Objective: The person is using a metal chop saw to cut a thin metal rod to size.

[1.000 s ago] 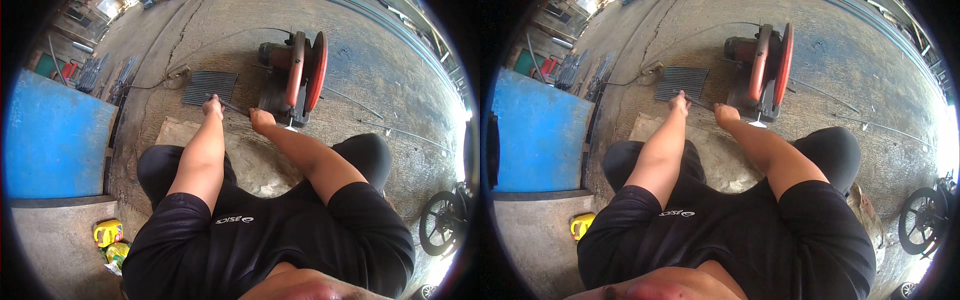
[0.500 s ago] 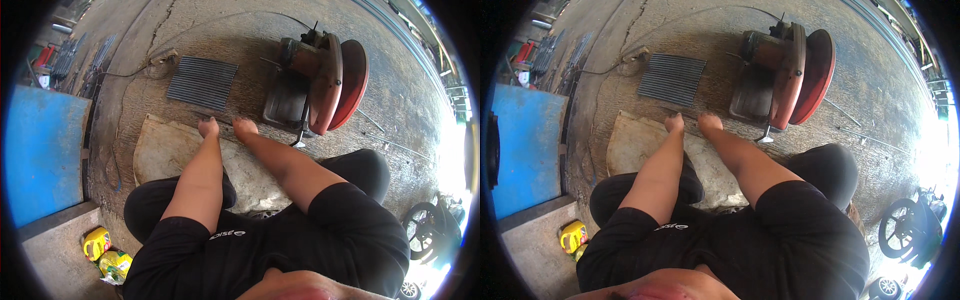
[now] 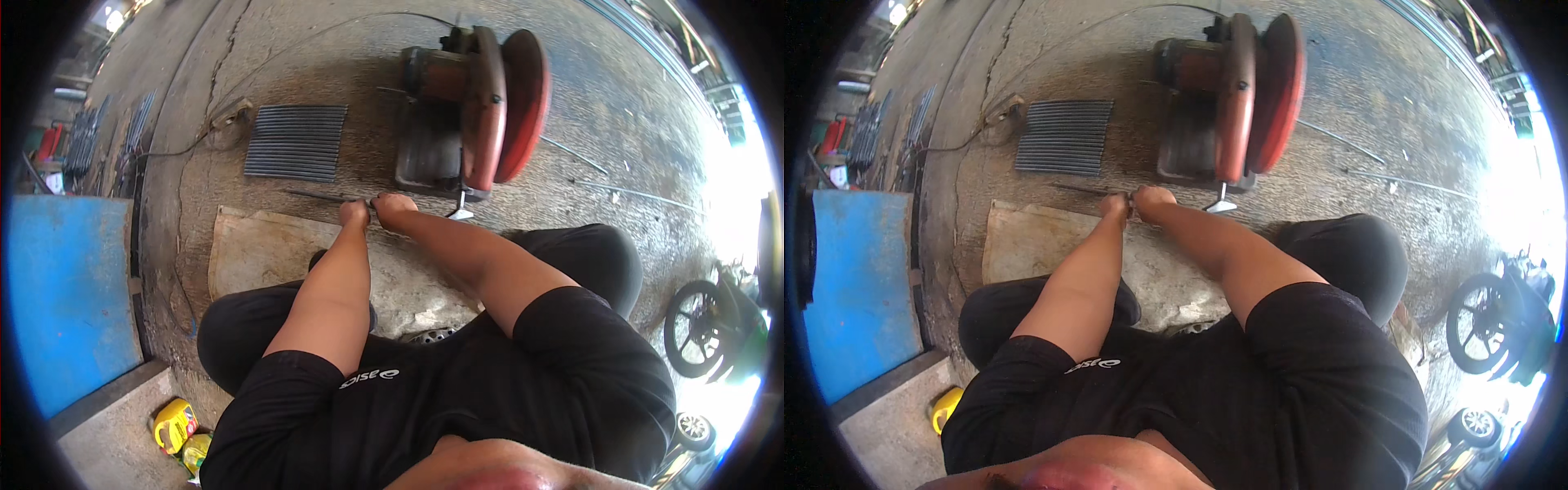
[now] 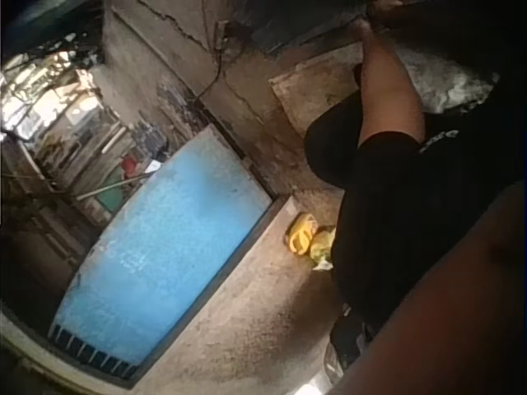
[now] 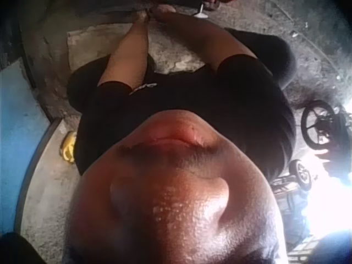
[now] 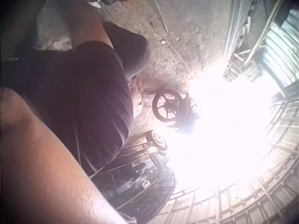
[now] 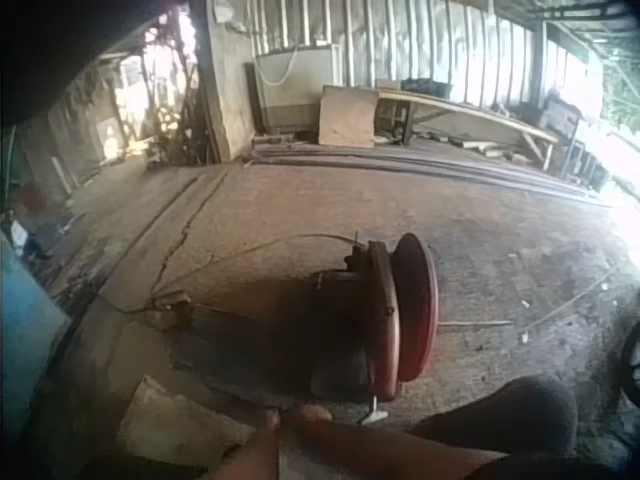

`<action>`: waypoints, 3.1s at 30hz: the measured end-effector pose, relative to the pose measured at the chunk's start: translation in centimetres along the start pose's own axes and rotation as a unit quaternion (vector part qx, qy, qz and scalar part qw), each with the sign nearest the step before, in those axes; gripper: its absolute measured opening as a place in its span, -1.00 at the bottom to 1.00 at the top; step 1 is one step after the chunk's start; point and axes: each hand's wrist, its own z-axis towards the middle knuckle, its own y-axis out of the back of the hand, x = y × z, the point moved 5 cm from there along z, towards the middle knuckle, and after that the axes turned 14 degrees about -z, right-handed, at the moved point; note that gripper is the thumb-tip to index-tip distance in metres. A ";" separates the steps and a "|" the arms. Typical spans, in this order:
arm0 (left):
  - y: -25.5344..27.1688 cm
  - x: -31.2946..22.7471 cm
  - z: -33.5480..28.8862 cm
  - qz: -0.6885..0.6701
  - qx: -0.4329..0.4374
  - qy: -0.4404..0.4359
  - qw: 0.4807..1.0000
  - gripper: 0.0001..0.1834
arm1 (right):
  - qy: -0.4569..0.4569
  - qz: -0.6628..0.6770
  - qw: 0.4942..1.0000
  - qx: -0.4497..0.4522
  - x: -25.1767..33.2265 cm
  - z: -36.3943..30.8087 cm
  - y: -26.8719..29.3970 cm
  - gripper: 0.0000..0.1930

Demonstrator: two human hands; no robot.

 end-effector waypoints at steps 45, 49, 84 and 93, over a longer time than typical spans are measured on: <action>-18.9 1.0 -16.4 -0.386 0.246 0.385 0.801 -0.75 | -0.435 0.321 0.631 -0.557 -21.9 -22.4 15.4 -0.49; -20.4 -0.4 -15.2 -0.446 0.238 0.340 0.793 -0.75 | -0.440 0.330 0.705 -0.447 -19.8 -18.7 9.6 -0.51; -17.9 0.3 -16.7 -0.409 0.340 0.385 0.754 -0.36 | -0.359 0.454 0.769 -0.272 -37.1 0.1 -2.6 -0.65; -17.4 0.1 -16.3 -0.485 0.374 0.401 0.681 -0.65 | -0.221 0.915 0.199 -0.271 -45.5 3.4 -8.4 -0.79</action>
